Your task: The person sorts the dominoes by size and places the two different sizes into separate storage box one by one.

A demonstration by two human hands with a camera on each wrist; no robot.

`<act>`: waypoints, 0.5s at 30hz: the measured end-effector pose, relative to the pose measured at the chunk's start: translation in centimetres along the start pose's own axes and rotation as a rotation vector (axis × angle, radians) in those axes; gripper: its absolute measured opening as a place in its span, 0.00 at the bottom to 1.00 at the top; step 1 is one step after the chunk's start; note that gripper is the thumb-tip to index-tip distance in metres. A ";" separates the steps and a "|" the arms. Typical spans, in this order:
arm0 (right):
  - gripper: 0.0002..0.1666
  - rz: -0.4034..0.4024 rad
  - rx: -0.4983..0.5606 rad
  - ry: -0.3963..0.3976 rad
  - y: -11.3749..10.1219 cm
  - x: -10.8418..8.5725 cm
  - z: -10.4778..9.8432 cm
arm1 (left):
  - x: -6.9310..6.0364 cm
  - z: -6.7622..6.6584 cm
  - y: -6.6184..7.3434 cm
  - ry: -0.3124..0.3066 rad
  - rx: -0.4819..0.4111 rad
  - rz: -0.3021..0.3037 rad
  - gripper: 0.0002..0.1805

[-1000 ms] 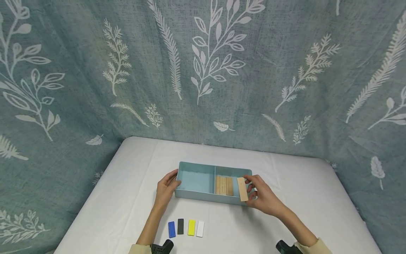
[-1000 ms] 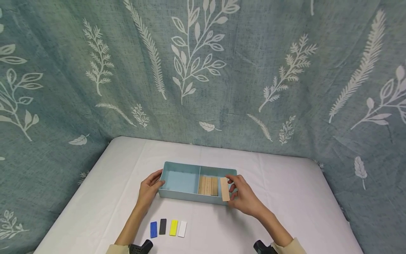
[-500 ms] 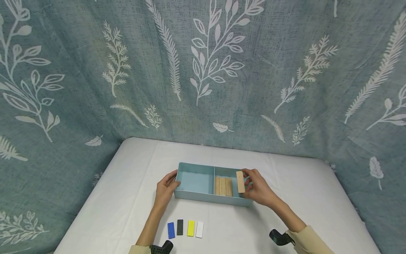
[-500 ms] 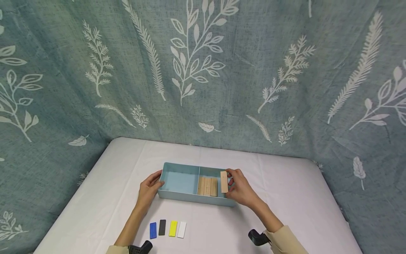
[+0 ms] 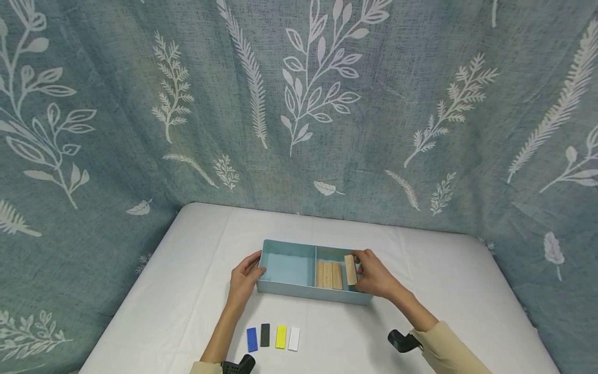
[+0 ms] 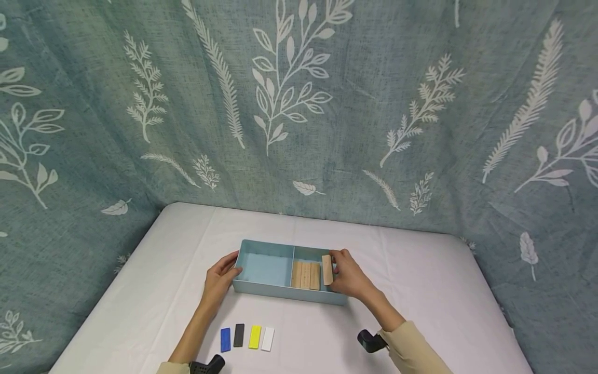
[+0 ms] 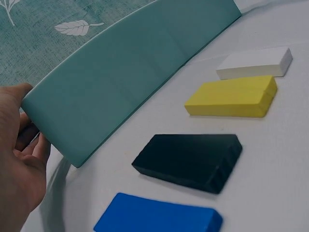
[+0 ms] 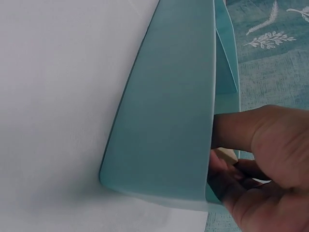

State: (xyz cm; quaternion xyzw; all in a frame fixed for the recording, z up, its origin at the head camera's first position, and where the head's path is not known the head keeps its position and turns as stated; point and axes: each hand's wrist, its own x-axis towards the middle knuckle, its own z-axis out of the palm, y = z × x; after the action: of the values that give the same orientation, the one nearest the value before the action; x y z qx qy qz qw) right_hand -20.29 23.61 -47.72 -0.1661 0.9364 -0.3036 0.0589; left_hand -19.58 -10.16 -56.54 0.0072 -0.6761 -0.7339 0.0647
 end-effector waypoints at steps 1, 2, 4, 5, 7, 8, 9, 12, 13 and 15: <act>0.47 0.008 -0.012 -0.006 -0.1 0.1 0.1 | 0.0 0.0 -0.1 -0.002 -0.002 0.001 0.26; 0.47 0.016 -0.023 -0.011 -0.1 0.2 0.2 | 0.0 0.0 -0.1 -0.005 -0.004 0.004 0.26; 0.46 0.025 -0.040 -0.019 -0.2 0.4 0.4 | 0.0 -0.1 -0.2 -0.005 -0.002 0.005 0.26; 0.46 0.036 -0.048 -0.021 -0.3 0.5 0.5 | 0.0 -0.1 -0.2 -0.005 -0.002 0.008 0.26; 0.45 0.053 -0.064 -0.023 -0.4 0.7 0.7 | -0.1 -0.1 -0.2 -0.004 0.003 0.016 0.26; 0.44 0.060 -0.077 -0.023 -0.5 0.8 0.8 | -0.1 -0.1 -0.2 -0.003 0.002 0.019 0.26; 0.43 0.061 -0.093 -0.022 -0.6 0.9 0.9 | 0.0 -0.1 -0.2 -0.001 0.002 0.019 0.26; 0.42 0.077 -0.147 -0.026 -0.8 1.1 1.0 | 0.0 -0.1 -0.2 0.002 -0.001 0.012 0.26; 0.42 0.080 -0.162 -0.028 -0.8 1.1 1.0 | 0.0 -0.1 -0.2 0.003 -0.001 0.008 0.26; 0.42 0.088 -0.189 -0.033 -0.9 1.2 1.1 | 0.0 0.0 -0.1 0.003 -0.003 -0.003 0.26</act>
State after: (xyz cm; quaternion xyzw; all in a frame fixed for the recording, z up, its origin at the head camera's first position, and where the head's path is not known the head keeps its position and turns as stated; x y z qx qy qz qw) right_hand -20.97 21.90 -48.07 -0.1348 0.9661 -0.2083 0.0719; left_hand -19.62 -10.19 -56.61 0.0092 -0.6747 -0.7352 0.0644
